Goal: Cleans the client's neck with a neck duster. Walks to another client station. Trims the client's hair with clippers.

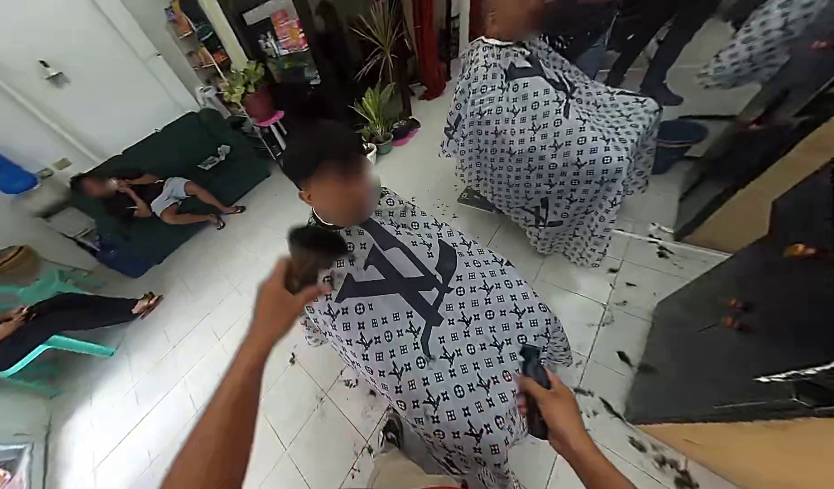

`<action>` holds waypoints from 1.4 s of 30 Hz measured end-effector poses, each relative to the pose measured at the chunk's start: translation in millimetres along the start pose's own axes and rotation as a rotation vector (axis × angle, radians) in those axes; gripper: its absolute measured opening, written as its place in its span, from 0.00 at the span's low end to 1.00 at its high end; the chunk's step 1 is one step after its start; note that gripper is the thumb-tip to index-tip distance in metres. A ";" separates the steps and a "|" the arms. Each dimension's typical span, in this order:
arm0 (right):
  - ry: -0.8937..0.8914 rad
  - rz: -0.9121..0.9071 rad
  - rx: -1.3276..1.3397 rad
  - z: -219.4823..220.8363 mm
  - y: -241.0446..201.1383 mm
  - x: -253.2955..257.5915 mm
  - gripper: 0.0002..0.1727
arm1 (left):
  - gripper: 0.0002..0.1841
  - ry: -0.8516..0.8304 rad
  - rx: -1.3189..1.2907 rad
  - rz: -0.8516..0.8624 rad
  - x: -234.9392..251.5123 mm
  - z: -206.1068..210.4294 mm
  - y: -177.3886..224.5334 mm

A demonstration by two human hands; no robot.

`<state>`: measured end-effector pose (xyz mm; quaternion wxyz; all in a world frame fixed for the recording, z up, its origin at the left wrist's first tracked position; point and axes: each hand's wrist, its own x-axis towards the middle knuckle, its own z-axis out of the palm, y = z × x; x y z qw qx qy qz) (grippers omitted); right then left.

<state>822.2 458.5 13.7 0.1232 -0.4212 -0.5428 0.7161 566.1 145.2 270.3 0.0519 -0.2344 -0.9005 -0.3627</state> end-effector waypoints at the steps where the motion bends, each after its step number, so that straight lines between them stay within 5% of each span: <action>1: 0.054 0.015 0.085 -1.1 2.7 3.7 0.20 | 0.31 0.053 0.070 0.093 35.9 -17.4 2.0; 4: 0.249 0.011 0.293 10.7 11.0 -0.6 0.15 | 0.34 0.134 0.166 0.323 145.7 -54.2 9.6; 7: 0.375 -0.014 0.327 37.3 21.0 -14.0 0.17 | 0.35 0.106 0.196 0.371 238.9 -70.2 19.7; 13: 0.415 -0.014 0.305 113.1 52.0 -37.7 0.24 | 0.40 -0.151 0.375 0.417 346.1 -34.0 61.0; 21: 0.319 -0.012 0.278 120.0 73.9 -53.2 0.24 | 0.38 -0.257 0.704 0.385 326.8 27.3 75.4; 33: 0.272 0.046 0.282 90.2 62.1 -35.0 0.18 | 0.37 -0.157 0.689 0.275 328.3 12.2 51.0; 37: 0.287 0.065 0.282 90.1 59.4 -36.8 0.19 | 0.36 0.066 0.335 0.458 323.4 -26.5 16.5; 42: 0.378 0.071 0.295 109.8 68.5 -34.8 0.24 | 0.29 0.084 -0.432 0.111 312.0 -50.3 -48.0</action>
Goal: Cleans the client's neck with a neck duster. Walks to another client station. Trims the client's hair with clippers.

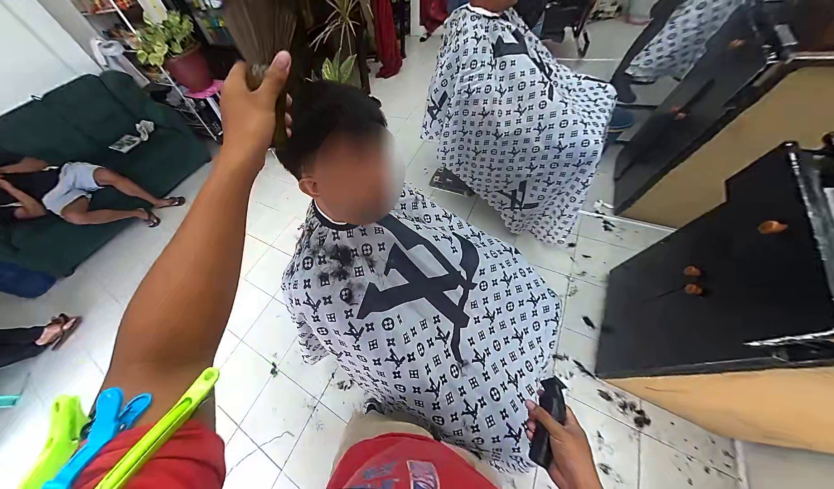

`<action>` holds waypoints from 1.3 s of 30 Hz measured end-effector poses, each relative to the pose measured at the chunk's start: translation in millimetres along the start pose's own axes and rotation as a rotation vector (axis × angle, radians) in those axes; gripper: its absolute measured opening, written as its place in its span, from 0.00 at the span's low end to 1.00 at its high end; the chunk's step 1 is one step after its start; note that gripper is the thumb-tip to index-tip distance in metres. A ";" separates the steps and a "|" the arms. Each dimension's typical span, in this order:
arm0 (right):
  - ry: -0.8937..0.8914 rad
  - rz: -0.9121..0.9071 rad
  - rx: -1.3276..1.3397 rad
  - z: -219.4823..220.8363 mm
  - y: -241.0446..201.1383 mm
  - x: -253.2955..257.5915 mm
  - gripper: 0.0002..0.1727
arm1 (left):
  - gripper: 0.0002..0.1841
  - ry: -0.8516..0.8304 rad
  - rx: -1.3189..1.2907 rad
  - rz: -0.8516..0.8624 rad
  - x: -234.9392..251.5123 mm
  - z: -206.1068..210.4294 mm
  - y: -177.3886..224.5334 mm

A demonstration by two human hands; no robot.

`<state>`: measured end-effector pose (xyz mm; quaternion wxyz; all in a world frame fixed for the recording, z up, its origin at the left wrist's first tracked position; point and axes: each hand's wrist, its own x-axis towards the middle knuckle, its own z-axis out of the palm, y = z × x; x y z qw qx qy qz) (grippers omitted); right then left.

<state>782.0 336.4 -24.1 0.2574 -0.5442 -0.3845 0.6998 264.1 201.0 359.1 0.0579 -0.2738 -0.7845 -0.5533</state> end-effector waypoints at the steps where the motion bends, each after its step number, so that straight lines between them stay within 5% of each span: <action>1: 0.007 -0.007 0.008 8.2 1.4 -0.4 0.26 | 0.29 -0.029 -0.039 -0.023 -14.9 -2.3 -11.5; 3: 0.012 -0.034 0.041 28.3 -0.3 0.9 0.29 | 0.30 -0.170 0.096 0.087 -58.4 3.2 -37.3; 7: -0.085 -0.126 0.028 76.9 -16.2 4.4 0.40 | 0.26 -0.831 0.650 0.429 -156.4 58.8 -103.7; 10: -0.214 -0.134 0.004 104.1 -33.1 10.7 0.40 | 0.24 -1.115 0.701 0.411 -183.7 101.6 -124.2; 15: -0.408 -0.112 -0.034 127.0 -49.6 35.1 0.41 | 0.22 -0.993 0.737 0.267 -187.0 133.8 -126.8; 21: -0.434 -0.082 -0.048 133.0 -52.6 56.4 0.34 | 0.24 -0.829 0.842 0.065 -181.2 139.0 -120.1; 28: -0.541 -0.141 0.001 160.2 -62.1 74.8 0.30 | 0.30 -0.828 0.912 0.053 -160.4 121.5 -117.3; 34: -0.607 -0.214 -0.092 195.8 -74.8 82.2 0.36 | 0.30 -0.815 0.933 0.008 -161.4 111.4 -121.5; 39: -0.576 -0.202 -0.154 225.1 -84.6 78.6 0.31 | 0.26 -0.801 0.915 0.064 -160.4 107.2 -126.1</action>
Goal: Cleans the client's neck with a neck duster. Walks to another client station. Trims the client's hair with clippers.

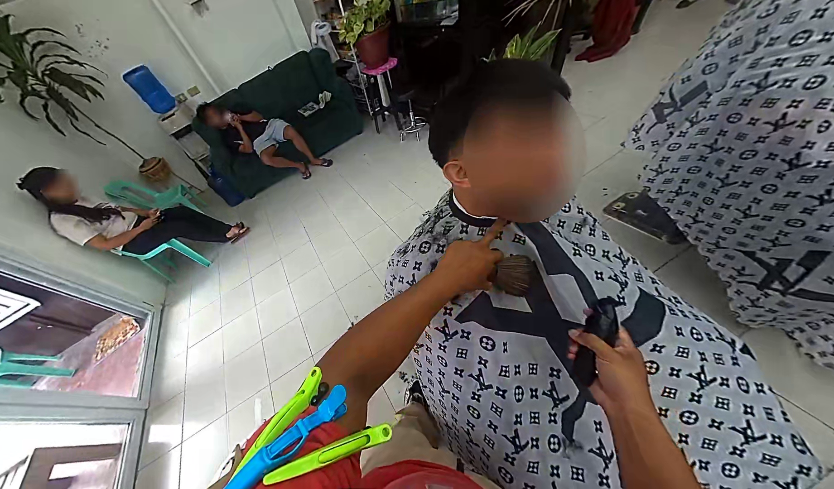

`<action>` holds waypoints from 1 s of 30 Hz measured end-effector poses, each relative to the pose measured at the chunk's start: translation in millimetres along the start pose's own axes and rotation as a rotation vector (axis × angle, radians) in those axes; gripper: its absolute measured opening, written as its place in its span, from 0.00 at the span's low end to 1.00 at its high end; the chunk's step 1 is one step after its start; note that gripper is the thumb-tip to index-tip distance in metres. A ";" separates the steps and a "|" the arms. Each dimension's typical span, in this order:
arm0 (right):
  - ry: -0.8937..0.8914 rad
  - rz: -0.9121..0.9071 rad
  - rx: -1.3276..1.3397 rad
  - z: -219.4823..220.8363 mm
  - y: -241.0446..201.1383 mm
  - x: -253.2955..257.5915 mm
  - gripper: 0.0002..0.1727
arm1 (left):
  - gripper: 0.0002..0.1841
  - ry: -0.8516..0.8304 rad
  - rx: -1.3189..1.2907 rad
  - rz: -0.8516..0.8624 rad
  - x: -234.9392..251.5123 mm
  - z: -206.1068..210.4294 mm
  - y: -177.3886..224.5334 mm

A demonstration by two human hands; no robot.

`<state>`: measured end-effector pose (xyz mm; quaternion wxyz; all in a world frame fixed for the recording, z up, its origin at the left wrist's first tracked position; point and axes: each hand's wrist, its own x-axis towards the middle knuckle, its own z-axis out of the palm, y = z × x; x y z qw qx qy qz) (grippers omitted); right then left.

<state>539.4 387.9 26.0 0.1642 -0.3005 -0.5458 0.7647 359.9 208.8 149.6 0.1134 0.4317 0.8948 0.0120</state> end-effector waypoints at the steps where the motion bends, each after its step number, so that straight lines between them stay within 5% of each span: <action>1: -0.001 0.000 0.000 4.7 -2.2 1.5 0.32 | 0.25 0.011 0.009 0.010 -0.1 -0.8 0.3; 5: -0.069 -0.041 -0.016 24.7 -10.6 6.4 0.32 | 0.26 0.024 0.046 -0.001 -4.0 -4.3 2.2; 9: -0.149 0.025 0.052 46.5 -27.8 11.9 0.18 | 0.26 0.071 -0.028 -0.021 -7.9 -3.0 1.1; 13: -0.158 0.111 0.187 64.5 -30.5 32.2 0.26 | 0.24 0.037 0.029 -0.072 -2.3 5.6 -1.8; 30: -0.375 0.078 0.064 128.0 -62.5 59.1 0.18 | 0.28 -0.149 0.197 -0.168 -2.2 7.8 -10.3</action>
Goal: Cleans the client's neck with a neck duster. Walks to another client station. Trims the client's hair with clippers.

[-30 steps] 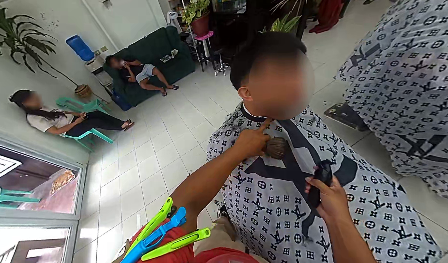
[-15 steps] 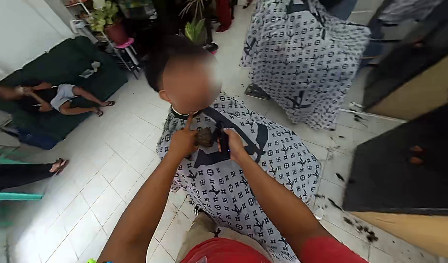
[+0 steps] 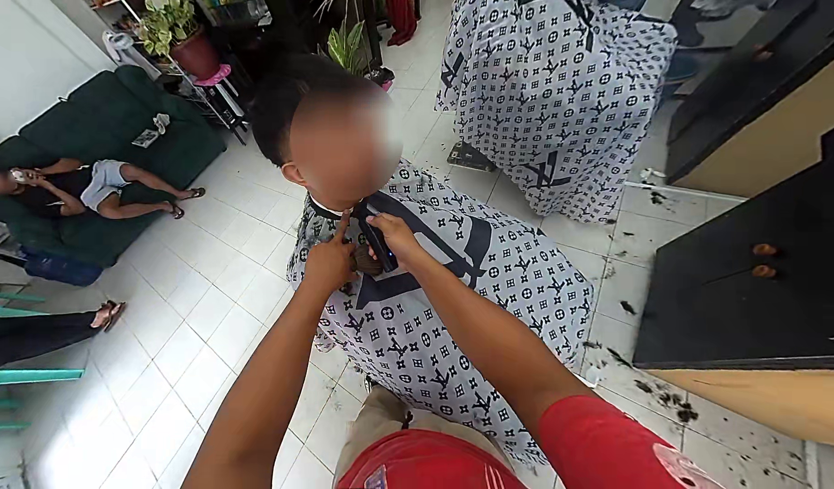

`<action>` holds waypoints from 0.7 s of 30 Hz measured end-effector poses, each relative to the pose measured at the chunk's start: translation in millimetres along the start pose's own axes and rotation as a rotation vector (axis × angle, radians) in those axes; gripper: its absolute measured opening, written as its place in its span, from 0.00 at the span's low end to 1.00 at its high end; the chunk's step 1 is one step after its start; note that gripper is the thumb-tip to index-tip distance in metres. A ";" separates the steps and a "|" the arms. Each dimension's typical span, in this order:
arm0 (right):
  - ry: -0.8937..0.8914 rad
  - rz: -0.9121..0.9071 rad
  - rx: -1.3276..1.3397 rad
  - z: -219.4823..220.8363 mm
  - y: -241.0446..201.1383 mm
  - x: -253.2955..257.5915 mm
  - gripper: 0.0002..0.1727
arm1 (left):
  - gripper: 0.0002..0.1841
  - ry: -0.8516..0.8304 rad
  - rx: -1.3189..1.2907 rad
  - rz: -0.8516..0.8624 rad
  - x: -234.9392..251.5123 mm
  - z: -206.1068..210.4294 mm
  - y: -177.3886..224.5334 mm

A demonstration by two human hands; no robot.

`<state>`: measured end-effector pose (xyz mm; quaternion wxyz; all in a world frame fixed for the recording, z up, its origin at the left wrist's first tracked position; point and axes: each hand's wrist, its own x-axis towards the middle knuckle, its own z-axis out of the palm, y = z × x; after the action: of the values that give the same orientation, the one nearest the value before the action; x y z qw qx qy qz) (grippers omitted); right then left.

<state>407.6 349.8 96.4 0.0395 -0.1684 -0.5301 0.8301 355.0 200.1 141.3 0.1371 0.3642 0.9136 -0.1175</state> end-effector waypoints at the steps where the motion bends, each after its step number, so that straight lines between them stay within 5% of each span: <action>1: 0.007 0.005 0.001 3.1 -1.5 2.1 0.18 | 0.28 -0.001 0.004 0.000 0.3 -0.3 -0.2; 21: 0.046 -0.123 0.098 18.9 12.2 13.8 0.20 | 0.29 0.002 0.031 -0.003 5.3 3.1 -3.8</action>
<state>389.9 331.5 89.4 0.1110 -0.1524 -0.4971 0.8469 349.1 199.8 137.1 0.1305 0.3651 0.9124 -0.1315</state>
